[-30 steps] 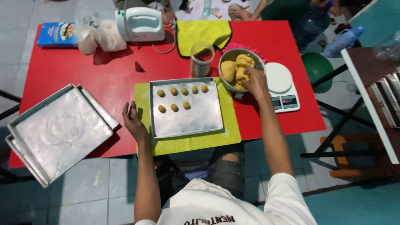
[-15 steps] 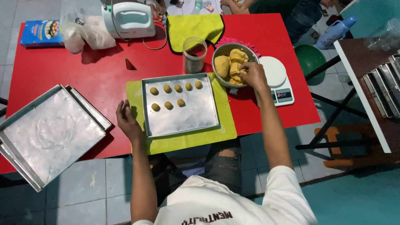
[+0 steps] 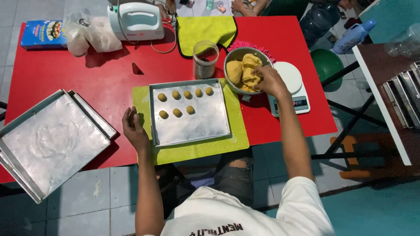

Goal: Rolling small pieces of dough into spherical balls and arranging them on a baking sheet.

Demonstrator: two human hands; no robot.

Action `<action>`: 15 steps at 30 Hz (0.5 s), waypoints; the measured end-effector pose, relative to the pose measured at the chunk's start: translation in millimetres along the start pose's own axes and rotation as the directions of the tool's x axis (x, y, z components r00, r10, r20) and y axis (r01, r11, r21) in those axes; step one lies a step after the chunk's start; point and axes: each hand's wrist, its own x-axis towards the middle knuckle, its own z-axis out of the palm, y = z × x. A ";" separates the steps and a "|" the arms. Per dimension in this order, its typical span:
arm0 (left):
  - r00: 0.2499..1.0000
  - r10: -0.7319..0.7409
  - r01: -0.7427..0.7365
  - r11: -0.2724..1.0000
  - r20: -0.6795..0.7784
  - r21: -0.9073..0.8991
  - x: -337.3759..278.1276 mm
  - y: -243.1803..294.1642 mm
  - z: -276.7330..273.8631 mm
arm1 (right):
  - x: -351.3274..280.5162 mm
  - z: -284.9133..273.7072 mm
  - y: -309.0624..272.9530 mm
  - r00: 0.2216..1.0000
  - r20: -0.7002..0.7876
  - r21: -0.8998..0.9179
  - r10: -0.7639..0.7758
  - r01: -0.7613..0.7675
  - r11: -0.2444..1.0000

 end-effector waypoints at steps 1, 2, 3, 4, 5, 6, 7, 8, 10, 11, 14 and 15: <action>1.000 -0.003 0.003 1.000 0.007 0.010 -1.1 0.9 0.1 | 0.7 3.2 3.6 0.999 0.036 -0.071 -0.015 0.018 0.997; 1.000 -0.005 0.005 1.000 0.007 0.011 -4.6 3.0 -2.8 | 2.1 12.4 9.2 0.999 0.037 -0.071 -0.014 0.016 0.997; 1.000 -0.009 0.009 0.999 0.016 0.034 -3.2 5.3 -0.7 | 6.5 17.7 14.9 1.000 0.008 -0.063 -0.018 0.019 0.998; 1.000 -0.014 0.013 0.998 0.025 0.057 -1.9 7.2 1.3 | 11.2 23.2 20.7 1.000 -0.021 -0.055 -0.022 0.021 0.998; 0.999 -0.020 0.018 0.998 0.026 0.060 -2.2 8.3 2.8 | 12.9 25.7 26.3 1.000 -0.016 -0.055 -0.018 0.017 0.998; 1.000 -0.012 0.011 0.999 0.027 0.053 -2.4 8.8 4.0 | 14.6 29.0 31.9 0.998 -0.053 -0.064 -0.022 0.019 0.998; 1.000 0.000 -0.001 0.999 0.027 0.046 0.5 9.4 5.1 | 19.1 32.4 35.7 0.995 -0.092 -0.071 -0.030 0.023 0.997; 1.000 -0.002 0.000 0.999 0.027 0.048 -3.3 9.2 0.8 | 19.8 40.9 42.0 0.996 -0.090 -0.071 -0.028 0.022 0.997; 1.000 -0.008 0.006 0.993 0.019 0.120 -2.9 13.4 3.0 | 27.6 46.2 54.5 0.990 -0.142 -0.020 0.008 -0.011 1.000; 1.000 -0.005 0.003 0.993 0.020 0.119 -2.6 15.0 3.2 | 26.7 44.5 51.7 0.989 -0.145 -0.019 0.007 -0.010 1.000; 1.000 -0.016 0.013 0.992 0.019 0.128 -7.7 16.7 3.8 | 18.3 36.2 46.0 0.985 -0.168 0.043 0.037 -0.030 0.999; 0.999 -0.010 0.007 0.993 0.030 0.121 -7.0 18.5 3.6 | 16.9 31.2 41.6 0.987 -0.158 0.083 0.043 -0.030 0.996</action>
